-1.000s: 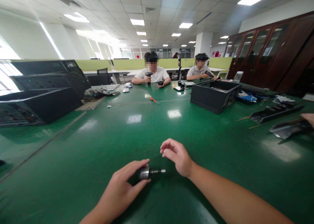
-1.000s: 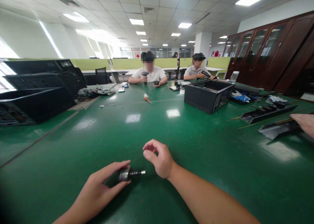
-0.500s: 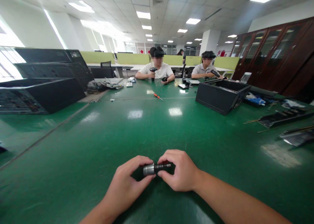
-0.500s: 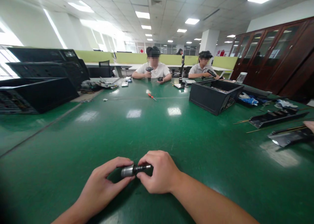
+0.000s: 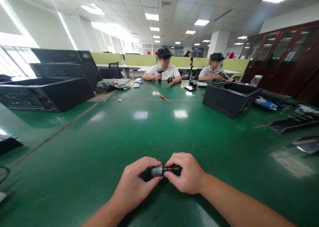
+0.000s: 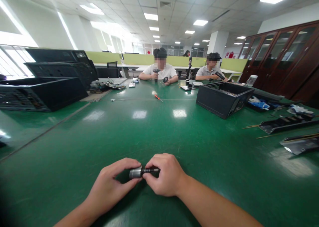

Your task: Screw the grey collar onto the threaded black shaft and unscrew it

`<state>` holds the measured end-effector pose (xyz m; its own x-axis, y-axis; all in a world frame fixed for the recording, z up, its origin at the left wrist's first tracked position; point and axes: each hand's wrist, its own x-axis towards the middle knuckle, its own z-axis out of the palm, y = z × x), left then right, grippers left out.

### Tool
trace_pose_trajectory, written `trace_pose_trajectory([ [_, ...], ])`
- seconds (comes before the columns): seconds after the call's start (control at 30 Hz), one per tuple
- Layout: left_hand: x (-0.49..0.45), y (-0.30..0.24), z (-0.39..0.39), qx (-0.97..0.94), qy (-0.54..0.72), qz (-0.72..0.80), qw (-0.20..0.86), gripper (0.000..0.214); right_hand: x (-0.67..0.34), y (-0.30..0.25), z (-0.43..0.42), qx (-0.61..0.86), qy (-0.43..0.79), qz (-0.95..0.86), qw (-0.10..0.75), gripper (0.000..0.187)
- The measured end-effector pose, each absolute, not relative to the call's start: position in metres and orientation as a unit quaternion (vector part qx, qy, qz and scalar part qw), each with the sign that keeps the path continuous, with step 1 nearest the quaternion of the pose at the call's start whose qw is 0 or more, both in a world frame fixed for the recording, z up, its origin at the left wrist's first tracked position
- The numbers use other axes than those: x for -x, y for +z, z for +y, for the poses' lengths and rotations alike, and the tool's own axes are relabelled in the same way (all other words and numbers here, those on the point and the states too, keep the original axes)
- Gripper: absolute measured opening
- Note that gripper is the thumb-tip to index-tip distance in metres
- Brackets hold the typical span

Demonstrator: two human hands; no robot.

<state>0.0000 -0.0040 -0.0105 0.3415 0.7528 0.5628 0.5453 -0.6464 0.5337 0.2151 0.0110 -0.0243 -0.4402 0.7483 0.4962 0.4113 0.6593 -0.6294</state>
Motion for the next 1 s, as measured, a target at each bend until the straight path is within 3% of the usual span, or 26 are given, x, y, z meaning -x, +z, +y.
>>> trace_pose_trajectory([
  [1.0,0.0013,-0.0077,-0.0041,-0.809,0.425,0.397,0.09,0.02,-0.2161,-0.0219,0.0118,0.347,0.209,-0.818,0.409,0.005],
])
